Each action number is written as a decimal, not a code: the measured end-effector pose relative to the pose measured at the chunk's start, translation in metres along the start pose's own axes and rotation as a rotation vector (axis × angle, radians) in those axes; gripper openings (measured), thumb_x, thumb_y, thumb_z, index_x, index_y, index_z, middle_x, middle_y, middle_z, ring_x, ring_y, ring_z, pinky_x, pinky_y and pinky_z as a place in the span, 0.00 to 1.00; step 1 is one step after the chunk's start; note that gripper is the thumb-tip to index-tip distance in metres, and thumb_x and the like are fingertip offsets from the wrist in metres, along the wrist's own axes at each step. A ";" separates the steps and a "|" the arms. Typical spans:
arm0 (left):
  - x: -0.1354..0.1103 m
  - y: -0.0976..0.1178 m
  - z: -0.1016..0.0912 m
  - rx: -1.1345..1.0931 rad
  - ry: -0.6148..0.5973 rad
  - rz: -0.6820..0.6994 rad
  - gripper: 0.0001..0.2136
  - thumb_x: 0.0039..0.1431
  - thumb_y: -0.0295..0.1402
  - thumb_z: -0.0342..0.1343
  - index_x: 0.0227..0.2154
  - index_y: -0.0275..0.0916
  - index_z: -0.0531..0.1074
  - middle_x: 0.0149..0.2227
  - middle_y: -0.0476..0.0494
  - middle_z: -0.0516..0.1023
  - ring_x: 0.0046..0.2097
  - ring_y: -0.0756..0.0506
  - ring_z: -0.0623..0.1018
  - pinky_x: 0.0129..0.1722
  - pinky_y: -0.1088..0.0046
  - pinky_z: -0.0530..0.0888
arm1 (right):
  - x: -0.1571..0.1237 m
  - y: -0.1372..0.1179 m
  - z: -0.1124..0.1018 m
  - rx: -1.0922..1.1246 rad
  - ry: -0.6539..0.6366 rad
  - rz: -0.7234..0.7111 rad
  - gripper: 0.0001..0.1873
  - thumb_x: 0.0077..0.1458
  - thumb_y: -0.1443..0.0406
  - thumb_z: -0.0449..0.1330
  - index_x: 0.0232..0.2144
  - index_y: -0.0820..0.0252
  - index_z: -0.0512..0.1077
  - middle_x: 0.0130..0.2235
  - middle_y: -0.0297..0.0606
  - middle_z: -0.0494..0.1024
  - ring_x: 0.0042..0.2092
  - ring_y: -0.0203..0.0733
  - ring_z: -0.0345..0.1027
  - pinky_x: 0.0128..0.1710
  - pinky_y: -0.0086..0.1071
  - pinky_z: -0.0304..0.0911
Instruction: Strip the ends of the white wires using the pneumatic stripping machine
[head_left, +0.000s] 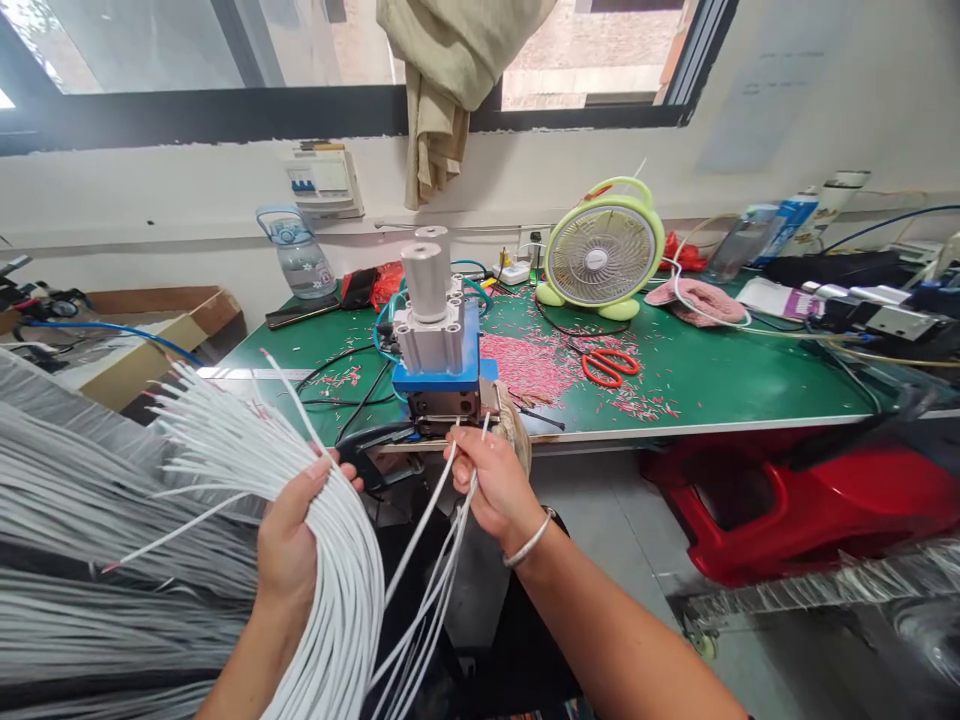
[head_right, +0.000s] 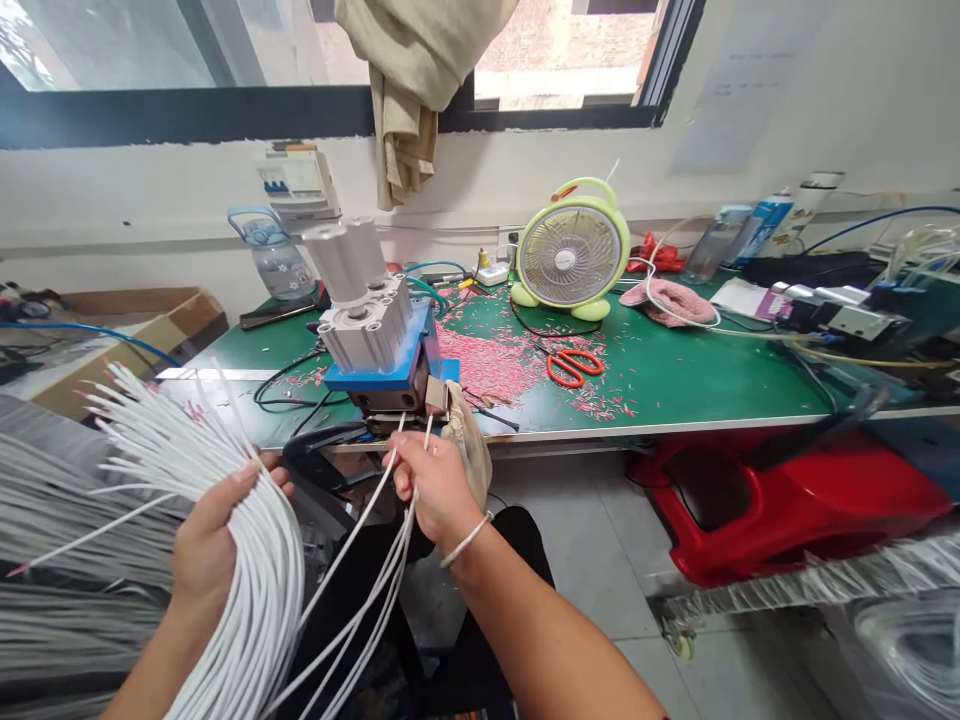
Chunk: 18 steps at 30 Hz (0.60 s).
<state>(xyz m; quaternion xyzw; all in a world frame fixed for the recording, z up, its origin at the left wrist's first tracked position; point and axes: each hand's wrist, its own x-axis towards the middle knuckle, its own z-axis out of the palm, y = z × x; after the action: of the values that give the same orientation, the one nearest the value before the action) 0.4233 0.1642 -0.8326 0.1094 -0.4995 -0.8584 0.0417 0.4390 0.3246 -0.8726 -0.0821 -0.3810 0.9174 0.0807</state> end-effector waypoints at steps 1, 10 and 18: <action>0.000 -0.003 -0.005 0.025 -0.014 -0.014 0.12 0.39 0.28 0.59 0.31 0.38 0.72 0.26 0.52 0.74 0.26 0.51 0.74 0.27 0.76 0.73 | -0.004 0.001 -0.003 -0.047 -0.025 -0.018 0.11 0.43 0.62 0.60 0.23 0.66 0.67 0.20 0.32 0.69 0.14 0.23 0.50 0.11 0.21 0.43; -0.022 -0.046 -0.043 0.524 -0.271 -0.003 0.11 0.35 0.33 0.63 0.23 0.35 0.70 0.18 0.49 0.73 0.22 0.49 0.71 0.25 0.73 0.68 | -0.023 0.006 -0.010 -0.296 -0.264 0.011 0.15 0.43 0.61 0.61 0.34 0.65 0.72 0.30 0.39 0.74 0.25 0.30 0.65 0.25 0.24 0.59; -0.022 -0.041 -0.048 0.491 -0.255 -0.066 0.14 0.33 0.32 0.63 0.26 0.35 0.71 0.24 0.48 0.74 0.27 0.45 0.74 0.32 0.69 0.70 | -0.009 0.005 0.000 -0.128 -0.138 0.116 0.14 0.44 0.59 0.60 0.27 0.67 0.70 0.20 0.35 0.71 0.15 0.28 0.59 0.13 0.22 0.54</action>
<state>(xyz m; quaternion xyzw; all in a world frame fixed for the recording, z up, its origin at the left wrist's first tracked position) 0.4572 0.1477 -0.8881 0.0235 -0.6901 -0.7192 -0.0770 0.4471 0.3196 -0.8757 -0.0458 -0.4378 0.8979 -0.0044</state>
